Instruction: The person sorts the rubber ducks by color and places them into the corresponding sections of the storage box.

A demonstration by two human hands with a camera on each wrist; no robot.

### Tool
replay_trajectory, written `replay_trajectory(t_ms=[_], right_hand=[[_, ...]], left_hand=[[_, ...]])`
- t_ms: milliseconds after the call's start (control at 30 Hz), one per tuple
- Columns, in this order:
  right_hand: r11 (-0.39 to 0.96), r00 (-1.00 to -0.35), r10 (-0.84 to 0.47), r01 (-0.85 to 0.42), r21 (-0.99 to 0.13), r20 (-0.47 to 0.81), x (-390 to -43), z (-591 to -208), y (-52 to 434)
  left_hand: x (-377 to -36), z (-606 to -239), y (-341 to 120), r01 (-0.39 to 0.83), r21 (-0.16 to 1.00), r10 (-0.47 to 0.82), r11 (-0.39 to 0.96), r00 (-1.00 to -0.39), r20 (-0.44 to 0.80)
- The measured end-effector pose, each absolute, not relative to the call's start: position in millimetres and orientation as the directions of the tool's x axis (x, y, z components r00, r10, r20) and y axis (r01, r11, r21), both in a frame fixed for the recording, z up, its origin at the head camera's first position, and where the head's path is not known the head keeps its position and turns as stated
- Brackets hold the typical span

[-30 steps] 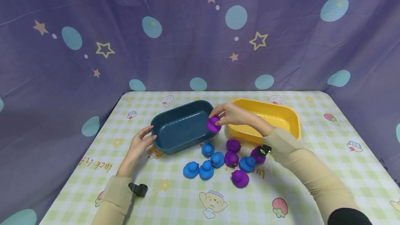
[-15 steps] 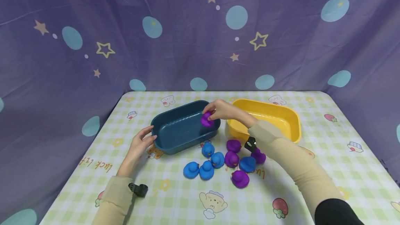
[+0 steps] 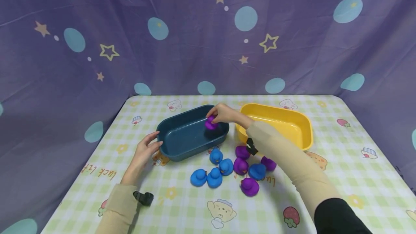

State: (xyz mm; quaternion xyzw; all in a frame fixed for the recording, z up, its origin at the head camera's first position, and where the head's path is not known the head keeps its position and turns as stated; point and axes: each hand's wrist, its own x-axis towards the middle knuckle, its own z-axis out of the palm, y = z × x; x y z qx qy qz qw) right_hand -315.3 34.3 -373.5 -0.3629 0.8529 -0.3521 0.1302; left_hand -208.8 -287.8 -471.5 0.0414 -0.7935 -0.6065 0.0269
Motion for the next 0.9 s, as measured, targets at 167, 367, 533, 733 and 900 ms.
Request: replay_trajectory(t_ms=[167, 367, 533, 733, 900], right_hand=[[0.521, -0.732, -0.680, -0.519, -0.678, 0.038, -320.1, -383.1, 27.2], [0.521, -0.726, -0.687, -0.532, -0.667, 0.043, -340.5, -410.0, 17.8], [0.480, -0.693, -0.717, -0.574, -0.663, 0.081, -458.8, -541.0, 7.8], [0.494, -0.697, -0.713, -0.573, -0.653, 0.072, -562.1, -654.9, -5.7], [0.500, -0.706, -0.704, -0.564, -0.657, 0.070, -519.9, -605.9, -4.4]], left_hand=[[-208.2, -472.4, -288.1, -0.028, 0.966, -0.087, 0.257, -0.996, -0.006], [-205.6, -472.5, -288.5, -0.040, 0.964, -0.092, 0.264, -0.996, -0.017], [-206.4, -473.2, -289.9, -0.035, 0.959, -0.088, 0.280, -0.996, -0.011], [-208.0, -474.4, -290.1, -0.035, 0.964, -0.087, 0.263, -0.996, -0.013], [-208.4, -473.9, -288.9, -0.038, 0.967, -0.090, 0.253, -0.996, -0.016]])
